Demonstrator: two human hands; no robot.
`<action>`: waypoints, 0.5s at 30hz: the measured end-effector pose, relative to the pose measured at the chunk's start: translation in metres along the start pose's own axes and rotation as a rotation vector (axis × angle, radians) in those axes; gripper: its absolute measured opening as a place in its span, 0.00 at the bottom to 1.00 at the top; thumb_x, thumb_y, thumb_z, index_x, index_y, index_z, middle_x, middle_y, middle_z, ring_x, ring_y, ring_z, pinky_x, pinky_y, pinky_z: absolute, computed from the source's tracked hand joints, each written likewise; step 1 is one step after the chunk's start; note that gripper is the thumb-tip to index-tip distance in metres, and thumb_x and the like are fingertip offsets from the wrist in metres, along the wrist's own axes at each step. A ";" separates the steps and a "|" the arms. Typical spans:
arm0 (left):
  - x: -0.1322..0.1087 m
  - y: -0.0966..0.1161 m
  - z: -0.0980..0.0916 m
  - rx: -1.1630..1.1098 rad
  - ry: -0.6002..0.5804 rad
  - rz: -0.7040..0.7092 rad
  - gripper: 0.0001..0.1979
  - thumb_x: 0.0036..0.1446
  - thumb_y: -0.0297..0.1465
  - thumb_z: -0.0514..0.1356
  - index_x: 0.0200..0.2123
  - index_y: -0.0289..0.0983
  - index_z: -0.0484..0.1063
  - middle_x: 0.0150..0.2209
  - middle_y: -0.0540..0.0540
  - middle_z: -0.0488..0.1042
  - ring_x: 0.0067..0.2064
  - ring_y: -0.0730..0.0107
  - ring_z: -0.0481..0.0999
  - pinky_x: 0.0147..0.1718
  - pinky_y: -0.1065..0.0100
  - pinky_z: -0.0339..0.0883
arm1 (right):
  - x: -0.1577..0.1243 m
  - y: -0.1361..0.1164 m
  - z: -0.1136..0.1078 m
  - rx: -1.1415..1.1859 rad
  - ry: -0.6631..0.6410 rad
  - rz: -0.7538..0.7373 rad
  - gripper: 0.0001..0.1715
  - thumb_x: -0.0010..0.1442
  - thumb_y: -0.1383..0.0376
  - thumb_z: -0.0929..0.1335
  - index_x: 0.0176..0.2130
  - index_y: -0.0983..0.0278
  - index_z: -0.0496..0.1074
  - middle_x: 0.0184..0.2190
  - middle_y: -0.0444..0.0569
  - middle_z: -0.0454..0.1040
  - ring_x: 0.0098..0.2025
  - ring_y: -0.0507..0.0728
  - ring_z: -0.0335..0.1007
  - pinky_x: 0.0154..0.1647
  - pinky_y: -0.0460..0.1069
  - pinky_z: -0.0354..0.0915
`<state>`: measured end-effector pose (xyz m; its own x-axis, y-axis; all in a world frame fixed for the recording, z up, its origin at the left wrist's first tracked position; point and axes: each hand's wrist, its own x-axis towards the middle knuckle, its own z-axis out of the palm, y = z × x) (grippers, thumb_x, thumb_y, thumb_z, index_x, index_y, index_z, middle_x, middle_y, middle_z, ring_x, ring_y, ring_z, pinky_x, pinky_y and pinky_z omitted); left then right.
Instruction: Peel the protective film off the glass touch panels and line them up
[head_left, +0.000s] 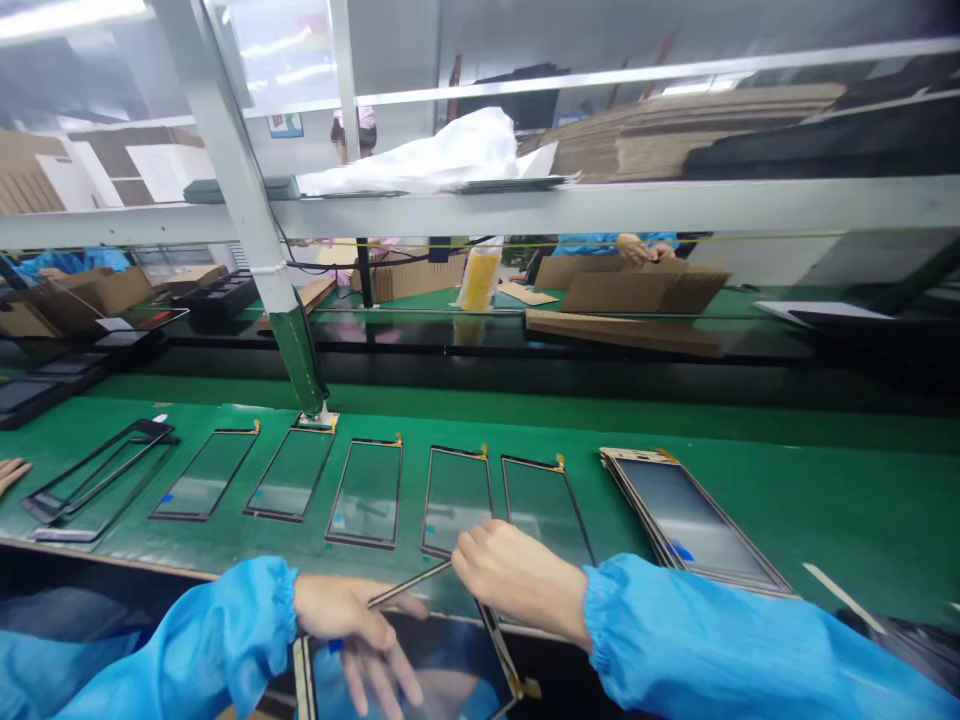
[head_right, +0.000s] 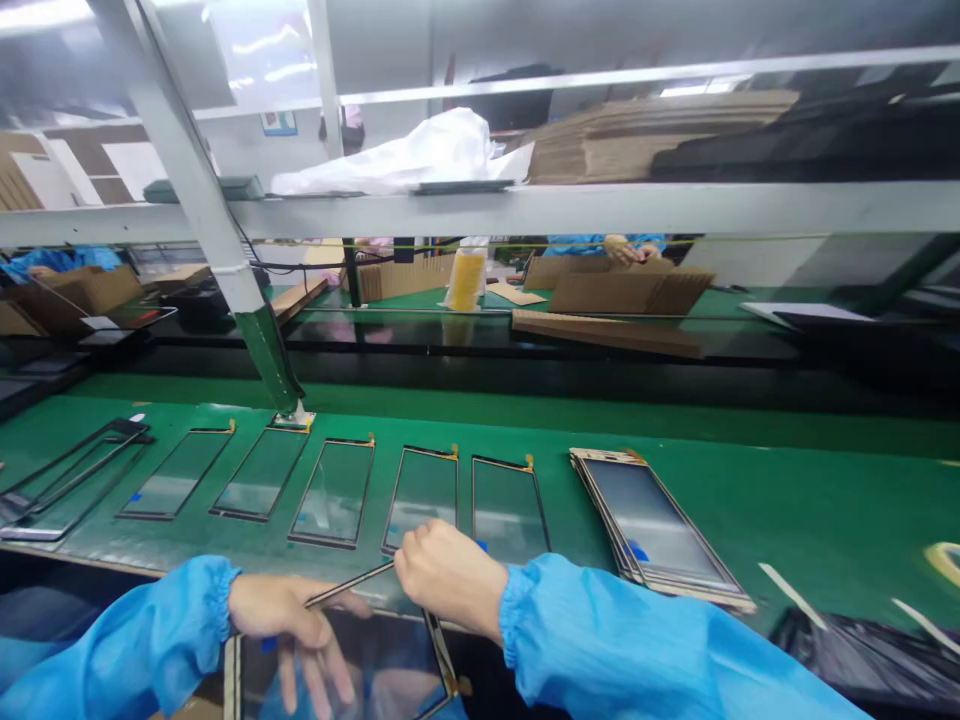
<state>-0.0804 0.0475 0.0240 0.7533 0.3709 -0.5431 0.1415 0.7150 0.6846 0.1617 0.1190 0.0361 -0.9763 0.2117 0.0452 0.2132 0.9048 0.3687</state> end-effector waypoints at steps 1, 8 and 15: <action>0.000 0.002 0.000 -0.020 -0.018 0.003 0.29 0.55 0.38 0.66 0.59 0.43 0.64 0.41 0.43 0.81 0.41 0.59 0.83 0.34 0.64 0.71 | 0.000 0.000 0.000 -0.021 0.016 0.020 0.09 0.61 0.74 0.66 0.29 0.65 0.65 0.22 0.47 0.69 0.23 0.55 0.67 0.22 0.50 0.48; 0.010 0.012 0.008 -0.106 0.032 0.079 0.31 0.55 0.34 0.64 0.60 0.40 0.59 0.44 0.40 0.80 0.42 0.57 0.82 0.33 0.66 0.74 | -0.010 0.017 -0.013 -0.137 0.163 0.141 0.11 0.57 0.77 0.64 0.27 0.63 0.63 0.22 0.45 0.66 0.23 0.55 0.63 0.26 0.51 0.49; 0.020 0.022 0.017 -0.150 0.001 0.078 0.28 0.58 0.31 0.62 0.60 0.39 0.59 0.46 0.37 0.80 0.43 0.57 0.82 0.33 0.66 0.74 | -0.033 0.025 -0.025 -0.138 0.240 0.142 0.14 0.58 0.79 0.61 0.26 0.63 0.63 0.21 0.45 0.63 0.23 0.55 0.59 0.28 0.51 0.48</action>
<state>-0.0510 0.0612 0.0364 0.7573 0.4297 -0.4918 -0.0152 0.7644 0.6445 0.1979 0.1256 0.0673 -0.9215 0.2238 0.3174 0.3569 0.8104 0.4646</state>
